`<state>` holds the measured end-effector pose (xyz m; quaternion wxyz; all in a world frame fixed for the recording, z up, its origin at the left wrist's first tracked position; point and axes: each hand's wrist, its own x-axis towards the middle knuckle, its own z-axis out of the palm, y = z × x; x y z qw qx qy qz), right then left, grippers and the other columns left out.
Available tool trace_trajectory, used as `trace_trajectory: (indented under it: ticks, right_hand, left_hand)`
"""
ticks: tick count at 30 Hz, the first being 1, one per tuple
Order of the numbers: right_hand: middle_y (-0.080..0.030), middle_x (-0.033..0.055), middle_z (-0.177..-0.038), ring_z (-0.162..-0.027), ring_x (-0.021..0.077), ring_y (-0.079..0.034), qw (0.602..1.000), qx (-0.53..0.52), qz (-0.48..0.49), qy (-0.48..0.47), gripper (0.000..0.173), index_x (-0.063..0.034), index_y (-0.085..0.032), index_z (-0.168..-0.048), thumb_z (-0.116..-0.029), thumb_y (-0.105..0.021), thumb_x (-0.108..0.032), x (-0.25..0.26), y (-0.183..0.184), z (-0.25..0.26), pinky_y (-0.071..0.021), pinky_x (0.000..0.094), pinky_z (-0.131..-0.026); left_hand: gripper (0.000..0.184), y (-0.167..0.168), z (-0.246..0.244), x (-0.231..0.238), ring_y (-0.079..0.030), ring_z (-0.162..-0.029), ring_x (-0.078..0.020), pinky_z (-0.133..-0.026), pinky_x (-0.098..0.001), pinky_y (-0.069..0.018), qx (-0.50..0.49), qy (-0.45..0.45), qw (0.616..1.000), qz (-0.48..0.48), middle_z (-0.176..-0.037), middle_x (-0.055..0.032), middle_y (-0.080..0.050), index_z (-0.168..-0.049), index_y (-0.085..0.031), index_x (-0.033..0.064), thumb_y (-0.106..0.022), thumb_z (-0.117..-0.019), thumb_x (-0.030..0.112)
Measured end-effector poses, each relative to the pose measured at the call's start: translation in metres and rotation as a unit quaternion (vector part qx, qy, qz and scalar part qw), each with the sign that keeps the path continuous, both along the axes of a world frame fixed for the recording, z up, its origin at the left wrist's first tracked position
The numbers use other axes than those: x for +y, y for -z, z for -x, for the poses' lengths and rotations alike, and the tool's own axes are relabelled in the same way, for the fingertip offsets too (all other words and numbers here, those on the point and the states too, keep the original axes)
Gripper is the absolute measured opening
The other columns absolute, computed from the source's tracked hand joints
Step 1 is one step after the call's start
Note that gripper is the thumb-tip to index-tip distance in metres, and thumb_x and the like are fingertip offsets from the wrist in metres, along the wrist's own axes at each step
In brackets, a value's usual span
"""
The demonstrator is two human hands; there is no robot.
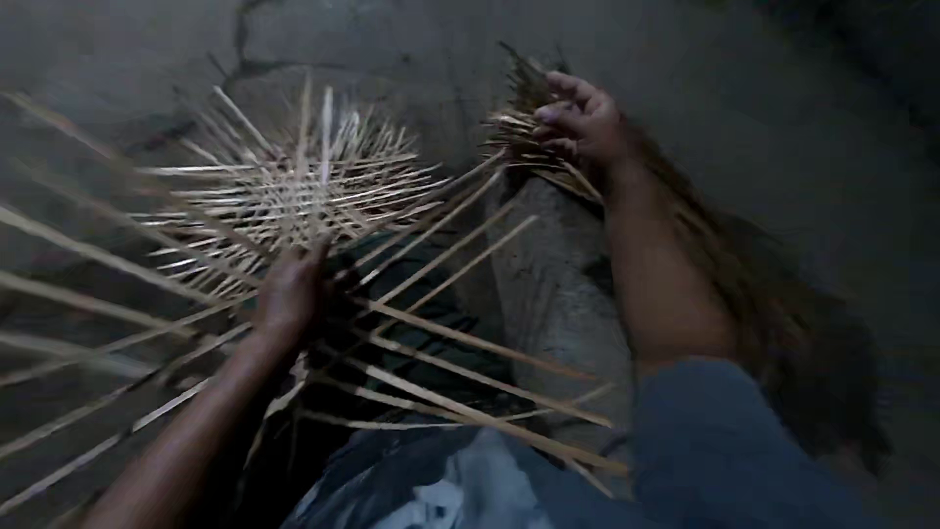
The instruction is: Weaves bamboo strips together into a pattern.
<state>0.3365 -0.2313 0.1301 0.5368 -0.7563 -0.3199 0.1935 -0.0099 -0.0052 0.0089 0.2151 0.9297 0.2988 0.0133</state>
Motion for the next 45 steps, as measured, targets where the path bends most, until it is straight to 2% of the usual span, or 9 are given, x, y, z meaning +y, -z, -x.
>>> trace_trajectory:
  ticks: [5, 9, 15, 20, 22, 25, 30, 40, 45]
  right_hand:
    - [-0.066, 0.0119, -0.122, -0.09, 0.016, -0.067, 0.937, -0.057, 0.098, 0.331, 0.045, -0.0085, -0.053, -0.144, -0.1021, -0.061, -0.023, -0.166, -0.006, -0.108, -0.0568, 0.0328, -0.077]
    - [-0.067, 0.019, -0.128, -0.111, 0.0305, -0.067, 0.89, -0.086, 0.277, 0.352, 0.033, -0.0069, -0.065, -0.133, -0.1029, -0.06, -0.017, -0.236, 0.033, -0.142, -0.0535, 0.0503, -0.097]
    - [-0.066, 0.0176, -0.134, -0.128, 0.0365, -0.06, 0.861, -0.15, 0.399, 0.278, 0.03, -0.0137, -0.069, -0.131, -0.1062, -0.054, -0.022, -0.212, 0.069, -0.137, -0.0452, 0.0602, -0.108]
    - [-0.068, 0.02, -0.127, -0.123, 0.0394, -0.063, 0.857, -0.156, 0.417, 0.259, 0.025, -0.009, -0.073, -0.121, -0.0977, -0.069, -0.016, -0.201, 0.076, -0.142, -0.0467, 0.0633, -0.105]
    - [-0.069, 0.0213, -0.124, -0.12, 0.0402, -0.064, 0.858, -0.169, 0.405, 0.267, 0.025, -0.0062, -0.073, -0.117, -0.0928, -0.074, -0.012, -0.201, 0.078, -0.143, -0.048, 0.0631, -0.103]
    - [-0.061, 0.0242, -0.137, -0.13, 0.0418, -0.057, 0.861, -0.172, 0.4, 0.262, 0.041, -0.0056, -0.063, -0.136, -0.0967, -0.071, -0.015, -0.201, 0.082, -0.145, -0.0443, 0.0608, -0.109]
    - [-0.068, 0.0213, -0.127, -0.122, 0.0395, -0.063, 0.859, -0.164, 0.407, 0.265, 0.028, -0.0065, -0.071, -0.123, -0.0978, -0.07, -0.018, -0.2, 0.083, -0.14, -0.0469, 0.0625, -0.105]
    - [-0.072, 0.0202, -0.117, -0.116, 0.0402, -0.065, 0.862, -0.155, 0.437, 0.206, 0.026, -0.0081, -0.078, -0.108, -0.0884, -0.082, -0.025, -0.206, 0.068, -0.139, -0.0471, 0.066, -0.102]
    - [-0.069, 0.0196, -0.124, -0.119, 0.037, -0.064, 0.88, -0.153, 0.372, 0.25, 0.026, -0.0074, -0.073, -0.12, -0.1001, -0.068, -0.024, -0.218, 0.059, -0.15, -0.0473, 0.0611, -0.105]
  left_hand:
    - [0.074, -0.008, -0.025, 0.009, -0.065, -0.102, -0.0533, -0.085, -0.0748, -0.0474, 0.076, 0.015, 0.994, 0.08, -0.11, -0.0285, -0.069, -0.155, -0.036, 0.0099, -0.073, -0.0907, 0.011]
    - [0.074, -0.003, -0.026, 0.008, -0.064, -0.102, -0.0534, -0.085, -0.0744, -0.0473, 0.082, -0.005, 0.992, 0.098, -0.109, -0.0306, -0.067, -0.151, -0.041, 0.0073, -0.078, -0.0904, 0.029]
    - [0.069, 0.003, -0.027, 0.002, -0.064, -0.099, -0.0555, -0.083, -0.075, -0.0474, 0.068, -0.039, 0.994, 0.082, -0.108, -0.0331, -0.066, -0.152, -0.038, 0.0072, -0.072, -0.0952, 0.028]
    - [0.09, -0.003, -0.026, 0.015, -0.064, -0.104, -0.0508, -0.089, -0.0705, -0.0484, 0.065, -0.062, 0.984, 0.153, -0.117, -0.0332, -0.063, -0.16, -0.014, 0.0033, -0.073, -0.0959, 0.026]
    - [0.085, 0.001, -0.026, 0.029, -0.064, -0.106, -0.0476, -0.092, -0.0687, -0.0489, 0.072, -0.073, 0.977, 0.186, -0.118, -0.0312, -0.064, -0.154, -0.028, -0.0014, -0.077, -0.0926, 0.03]
    - [0.053, 0.01, -0.028, 0.042, -0.065, -0.095, -0.0434, -0.085, -0.0665, -0.0498, 0.068, -0.072, 0.971, 0.219, -0.104, -0.0282, -0.067, -0.125, -0.06, -0.0043, -0.078, -0.0913, 0.032]
    - [0.078, 0.005, -0.021, 0.031, -0.069, -0.088, -0.0356, -0.081, -0.0582, -0.0555, -0.005, -0.1, 0.96, 0.261, -0.104, -0.0229, -0.068, -0.152, -0.033, 0.0086, -0.079, -0.0906, 0.024]
    - [0.082, 0.013, -0.011, 0.021, -0.067, -0.081, -0.0366, -0.074, -0.062, -0.0538, -0.047, -0.069, 0.979, 0.188, -0.095, -0.0191, -0.069, -0.152, -0.029, 0.0081, -0.079, -0.0888, 0.023]
    - [0.081, 0.015, -0.012, 0.021, -0.067, -0.078, -0.036, -0.071, -0.0626, -0.0538, -0.045, -0.077, 0.978, 0.188, -0.092, -0.0185, -0.068, -0.152, -0.03, 0.0088, -0.079, -0.088, 0.022]
